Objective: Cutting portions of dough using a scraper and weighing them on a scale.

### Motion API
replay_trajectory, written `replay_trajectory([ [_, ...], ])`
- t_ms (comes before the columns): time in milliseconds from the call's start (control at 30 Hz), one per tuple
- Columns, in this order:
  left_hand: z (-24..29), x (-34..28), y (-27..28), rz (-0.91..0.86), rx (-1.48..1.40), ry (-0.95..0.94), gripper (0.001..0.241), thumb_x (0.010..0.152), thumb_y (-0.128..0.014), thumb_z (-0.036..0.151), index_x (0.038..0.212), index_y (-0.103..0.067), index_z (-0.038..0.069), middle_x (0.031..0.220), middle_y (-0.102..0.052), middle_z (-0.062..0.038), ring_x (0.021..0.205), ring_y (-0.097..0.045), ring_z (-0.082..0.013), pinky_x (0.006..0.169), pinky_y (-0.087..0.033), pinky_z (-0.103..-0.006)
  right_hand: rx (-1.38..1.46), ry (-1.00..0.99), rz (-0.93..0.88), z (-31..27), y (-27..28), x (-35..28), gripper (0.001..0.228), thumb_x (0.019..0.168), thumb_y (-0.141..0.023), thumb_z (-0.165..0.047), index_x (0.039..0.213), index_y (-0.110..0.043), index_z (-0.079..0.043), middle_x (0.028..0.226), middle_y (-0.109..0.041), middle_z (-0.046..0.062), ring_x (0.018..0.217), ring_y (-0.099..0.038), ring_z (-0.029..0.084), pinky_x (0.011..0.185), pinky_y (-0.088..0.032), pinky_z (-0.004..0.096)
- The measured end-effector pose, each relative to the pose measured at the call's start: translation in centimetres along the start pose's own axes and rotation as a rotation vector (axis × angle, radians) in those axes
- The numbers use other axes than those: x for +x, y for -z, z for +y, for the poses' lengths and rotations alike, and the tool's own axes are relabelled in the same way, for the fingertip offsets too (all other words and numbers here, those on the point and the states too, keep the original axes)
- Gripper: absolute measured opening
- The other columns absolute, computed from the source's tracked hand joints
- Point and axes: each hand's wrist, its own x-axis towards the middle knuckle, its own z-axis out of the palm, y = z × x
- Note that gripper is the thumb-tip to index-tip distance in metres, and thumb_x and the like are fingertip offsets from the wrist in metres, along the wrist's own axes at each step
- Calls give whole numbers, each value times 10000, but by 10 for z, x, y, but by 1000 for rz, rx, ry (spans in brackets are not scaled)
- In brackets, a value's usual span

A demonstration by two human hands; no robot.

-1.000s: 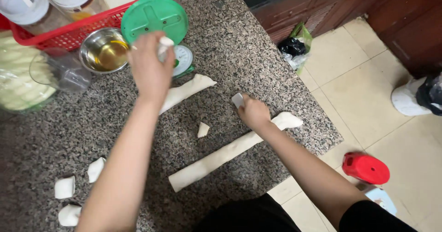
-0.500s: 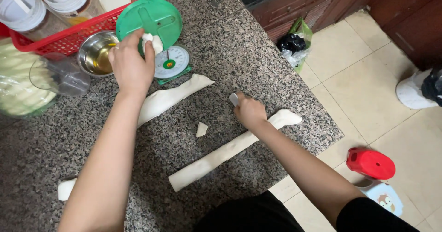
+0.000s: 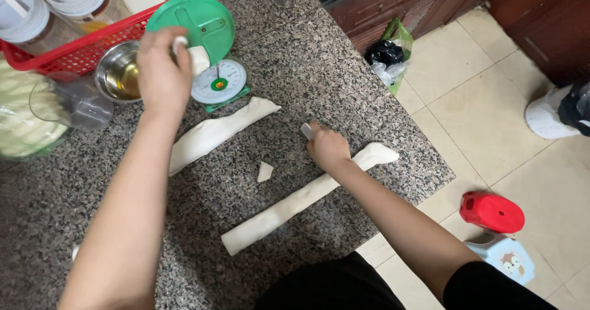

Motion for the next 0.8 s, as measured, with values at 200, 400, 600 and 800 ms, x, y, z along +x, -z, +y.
replay_trajectory([
  [200, -63, 5, -17, 44, 92, 45, 176, 900, -635, -81, 986, -756, 13, 1020, -642, -209, 963, -634, -371, 882, -547, -522, -5, -10, -89, -8, 15, -2, 406, 952, -600, -115, 1349, -564, -38, 1008, -757, 165, 772, -760, 352, 718, -638, 465],
  [400, -21, 19, -17, -552, 441, 307, 732, 1094, -306, 672, 1379, -680, 111, 1598, -414, -231, 1495, -310, -484, 1200, -157, -685, 11, -2, -31, -2, 4, -1, 429, 912, -582, -124, 1337, -578, -69, 1020, -761, 181, 777, -751, 410, 710, -614, 516],
  [600, -13, -3, -38, -210, 280, 81, 493, 652, -997, 245, 1071, -771, 116, 1000, -745, -71, 871, -711, -251, 913, -536, -475, 15, -3, -52, -1, 6, -1, 482, 910, -593, -142, 1383, -551, -63, 1012, -754, 214, 833, -741, 432, 743, -600, 536],
  [800, 23, -163, -40, -67, -530, 565, 714, 811, -919, 266, 1417, -564, 136, 981, -723, -169, 1008, -722, -328, 868, -584, -459, -109, -148, -216, -18, 24, 4, 420, 983, -592, -387, 1286, -704, -119, 1113, -793, 197, 1108, -750, 410, 932, -608, 545],
])
